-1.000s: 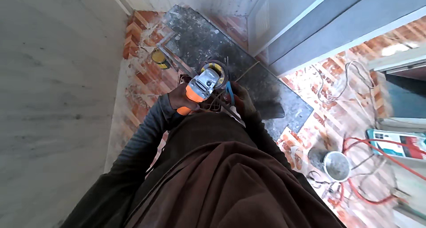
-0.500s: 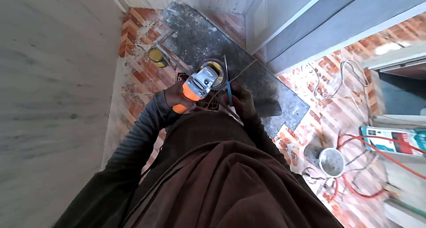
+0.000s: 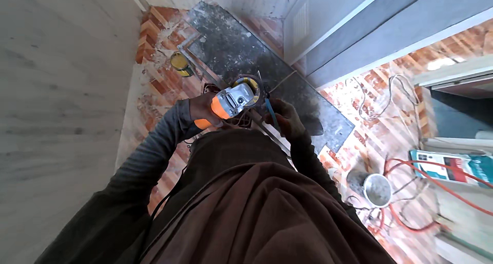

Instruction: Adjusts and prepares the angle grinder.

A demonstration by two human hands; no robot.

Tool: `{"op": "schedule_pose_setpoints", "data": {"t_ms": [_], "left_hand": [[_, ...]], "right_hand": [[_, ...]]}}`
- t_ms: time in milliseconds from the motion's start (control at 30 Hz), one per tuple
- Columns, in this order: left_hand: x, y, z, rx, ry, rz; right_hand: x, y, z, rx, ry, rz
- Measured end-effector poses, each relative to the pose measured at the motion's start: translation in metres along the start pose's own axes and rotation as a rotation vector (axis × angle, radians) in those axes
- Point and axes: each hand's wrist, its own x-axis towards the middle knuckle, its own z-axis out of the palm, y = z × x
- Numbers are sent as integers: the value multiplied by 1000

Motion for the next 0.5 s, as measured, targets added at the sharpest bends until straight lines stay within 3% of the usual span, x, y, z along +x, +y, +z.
{"op": "schedule_pose_setpoints", "data": {"t_ms": [300,500], "left_hand": [[1,-4,-2,-73,-20,8],[1,-3,-8,1,-64,-12]], "right_hand": [[-4,10,5,68,61,-11],[1,16,-3,117,-87,23]]}}
